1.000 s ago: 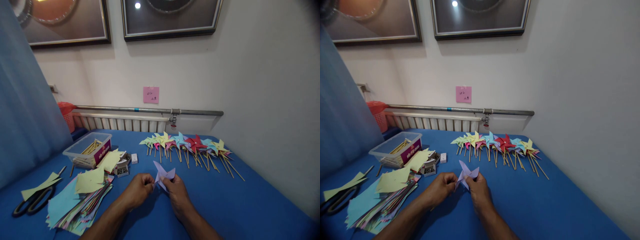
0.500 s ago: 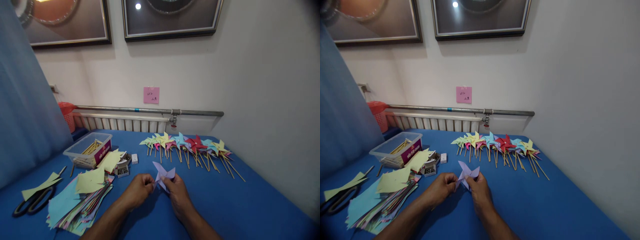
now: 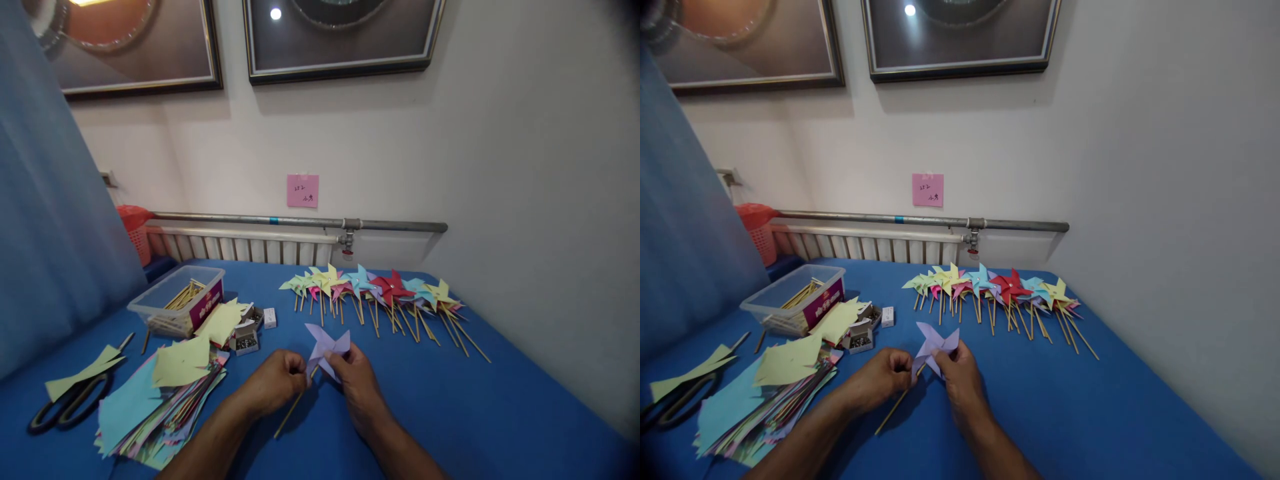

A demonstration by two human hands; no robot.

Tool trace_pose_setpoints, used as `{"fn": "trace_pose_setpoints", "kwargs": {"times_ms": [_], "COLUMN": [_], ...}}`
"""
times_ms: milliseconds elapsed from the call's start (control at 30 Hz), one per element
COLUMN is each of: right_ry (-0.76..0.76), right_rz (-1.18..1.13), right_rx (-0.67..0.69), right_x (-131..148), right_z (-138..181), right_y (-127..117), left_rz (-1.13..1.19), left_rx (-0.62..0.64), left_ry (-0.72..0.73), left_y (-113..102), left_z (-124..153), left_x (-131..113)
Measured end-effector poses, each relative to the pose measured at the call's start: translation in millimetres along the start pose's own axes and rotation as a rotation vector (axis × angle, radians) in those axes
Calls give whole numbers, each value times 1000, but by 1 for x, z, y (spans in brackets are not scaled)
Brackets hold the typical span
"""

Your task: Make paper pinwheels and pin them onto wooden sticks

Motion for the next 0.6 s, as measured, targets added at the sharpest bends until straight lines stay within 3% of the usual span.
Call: {"fn": "trace_pose_setpoints", "kwargs": {"times_ms": [167, 600], "right_ry": [-31, -62], "right_rz": [9, 19], "right_rx": [0, -1], "right_x": [5, 5], "right_z": [1, -6], "right_y": [0, -5], "left_rz": [1, 91], "left_rx": [55, 6], "left_ry": [-28, -39], "left_y": [1, 7], "left_z": [-1, -5], "left_x": [3, 10]}}
Point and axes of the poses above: each hand's wrist, its own z-axis away from the middle knuckle, its own y-axis out of the palm, x = y × z, the point moved 4 cm from there along -z, towards the middle knuckle, and after that the axes turned 3 degrees about -x, right-handed, at the moved point
